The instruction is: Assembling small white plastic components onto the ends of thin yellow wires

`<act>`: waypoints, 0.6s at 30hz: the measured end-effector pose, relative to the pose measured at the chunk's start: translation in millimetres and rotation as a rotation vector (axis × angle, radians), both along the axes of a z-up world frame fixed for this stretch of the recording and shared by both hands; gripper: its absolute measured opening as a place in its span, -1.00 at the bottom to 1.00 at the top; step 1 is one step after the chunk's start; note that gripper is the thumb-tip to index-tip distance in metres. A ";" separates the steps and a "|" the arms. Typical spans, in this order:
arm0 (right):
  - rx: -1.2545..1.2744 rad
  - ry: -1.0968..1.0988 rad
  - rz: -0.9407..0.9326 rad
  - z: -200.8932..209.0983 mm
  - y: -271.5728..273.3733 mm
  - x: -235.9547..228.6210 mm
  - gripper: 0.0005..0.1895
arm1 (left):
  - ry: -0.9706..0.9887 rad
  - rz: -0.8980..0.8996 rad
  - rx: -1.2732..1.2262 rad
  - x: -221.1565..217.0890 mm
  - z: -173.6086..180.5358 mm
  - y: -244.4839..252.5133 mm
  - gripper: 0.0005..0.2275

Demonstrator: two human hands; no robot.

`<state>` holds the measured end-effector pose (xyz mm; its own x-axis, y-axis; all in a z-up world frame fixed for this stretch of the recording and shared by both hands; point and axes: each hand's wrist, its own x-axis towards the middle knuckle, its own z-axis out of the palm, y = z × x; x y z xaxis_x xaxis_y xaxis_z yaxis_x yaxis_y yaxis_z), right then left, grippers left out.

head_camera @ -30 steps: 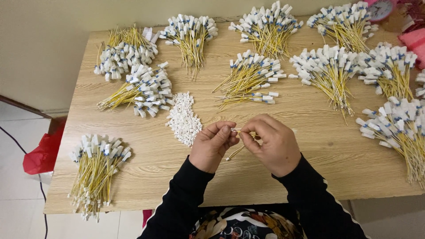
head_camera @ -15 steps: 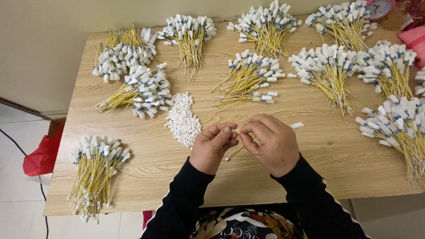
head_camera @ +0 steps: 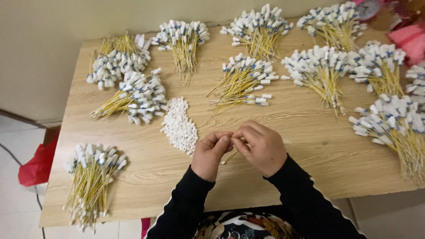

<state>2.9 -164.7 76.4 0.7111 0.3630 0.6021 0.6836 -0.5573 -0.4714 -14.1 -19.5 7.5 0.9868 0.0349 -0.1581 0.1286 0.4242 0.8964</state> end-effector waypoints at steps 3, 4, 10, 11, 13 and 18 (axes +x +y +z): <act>0.002 0.217 0.038 -7.5 -6.0 3.6 -0.97 | 0.005 0.011 0.092 3.7 -16.5 6.5 -0.81; -0.003 0.212 0.034 -20.9 -12.3 8.9 -0.97 | 0.000 0.008 0.087 5.5 -20.4 10.2 -0.81; 0.074 0.444 -0.198 -73.7 -58.8 66.6 -0.87 | -0.078 -0.031 0.516 5.3 -28.0 27.1 -0.85; -0.008 0.471 -0.345 -77.5 -63.7 77.6 -0.84 | -0.097 -0.042 0.621 1.8 -23.7 27.4 -0.85; -0.090 0.492 -0.501 -100.7 -77.2 101.8 -0.81 | -0.123 -0.057 0.722 -5.2 -23.4 28.7 -0.86; -0.234 0.338 -0.502 -164.1 -106.8 159.9 -0.67 | -0.400 0.015 0.964 -11.3 -22.5 30.8 -0.92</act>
